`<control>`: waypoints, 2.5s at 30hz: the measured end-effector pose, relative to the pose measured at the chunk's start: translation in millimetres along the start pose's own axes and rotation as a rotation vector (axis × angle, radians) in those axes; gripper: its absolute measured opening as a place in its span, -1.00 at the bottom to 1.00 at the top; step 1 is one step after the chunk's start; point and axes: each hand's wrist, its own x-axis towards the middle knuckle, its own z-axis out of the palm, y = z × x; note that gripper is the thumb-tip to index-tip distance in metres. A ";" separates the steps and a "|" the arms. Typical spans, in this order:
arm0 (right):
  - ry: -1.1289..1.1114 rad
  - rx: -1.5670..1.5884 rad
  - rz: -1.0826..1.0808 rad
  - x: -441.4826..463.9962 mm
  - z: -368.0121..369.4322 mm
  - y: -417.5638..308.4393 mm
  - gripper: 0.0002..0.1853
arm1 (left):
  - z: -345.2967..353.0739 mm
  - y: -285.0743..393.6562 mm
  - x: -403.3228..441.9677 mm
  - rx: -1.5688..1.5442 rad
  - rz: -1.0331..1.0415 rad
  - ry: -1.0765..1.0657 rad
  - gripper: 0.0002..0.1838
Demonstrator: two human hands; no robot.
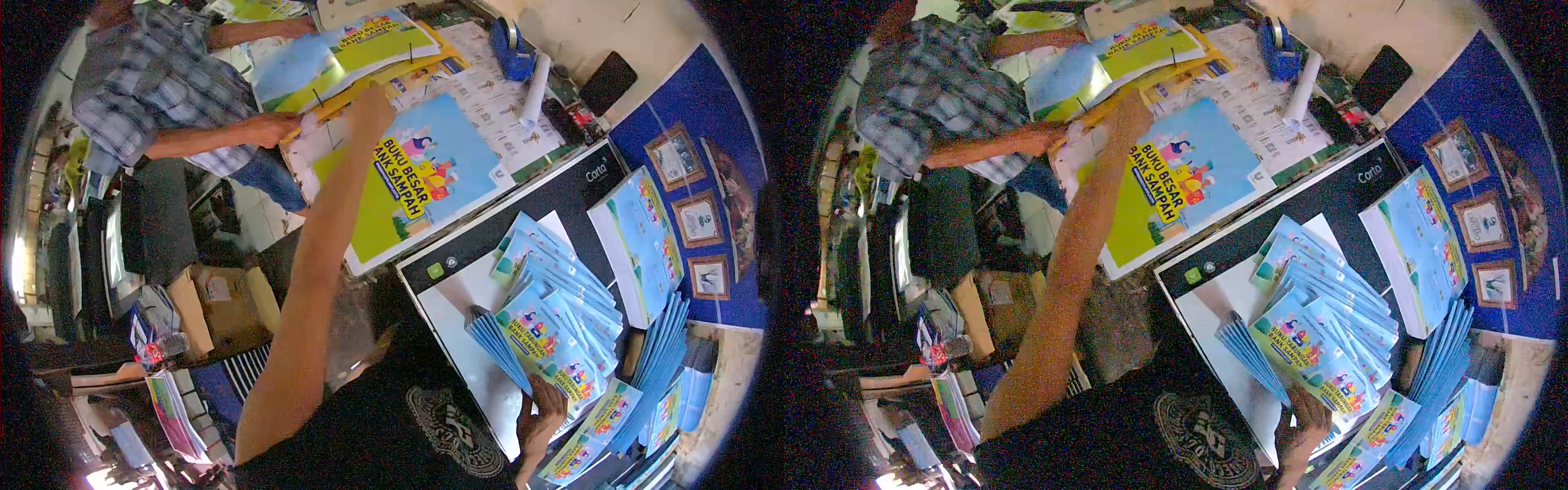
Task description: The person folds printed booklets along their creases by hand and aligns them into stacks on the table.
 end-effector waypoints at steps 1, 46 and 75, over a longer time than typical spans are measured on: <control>0.000 0.011 0.007 0.9 0.2 -1.0 -0.69 | 5.8 -0.4 5.1 0.014 -0.035 0.011 -0.63; 0.028 0.035 0.024 -0.4 0.4 -1.3 -0.74 | 27.9 -20.9 86.0 0.074 -0.236 -0.423 -0.62; 0.036 -0.205 -0.081 -60.1 13.3 62.6 -0.49 | -193.3 228.5 -305.0 -0.364 1.149 -0.390 -0.42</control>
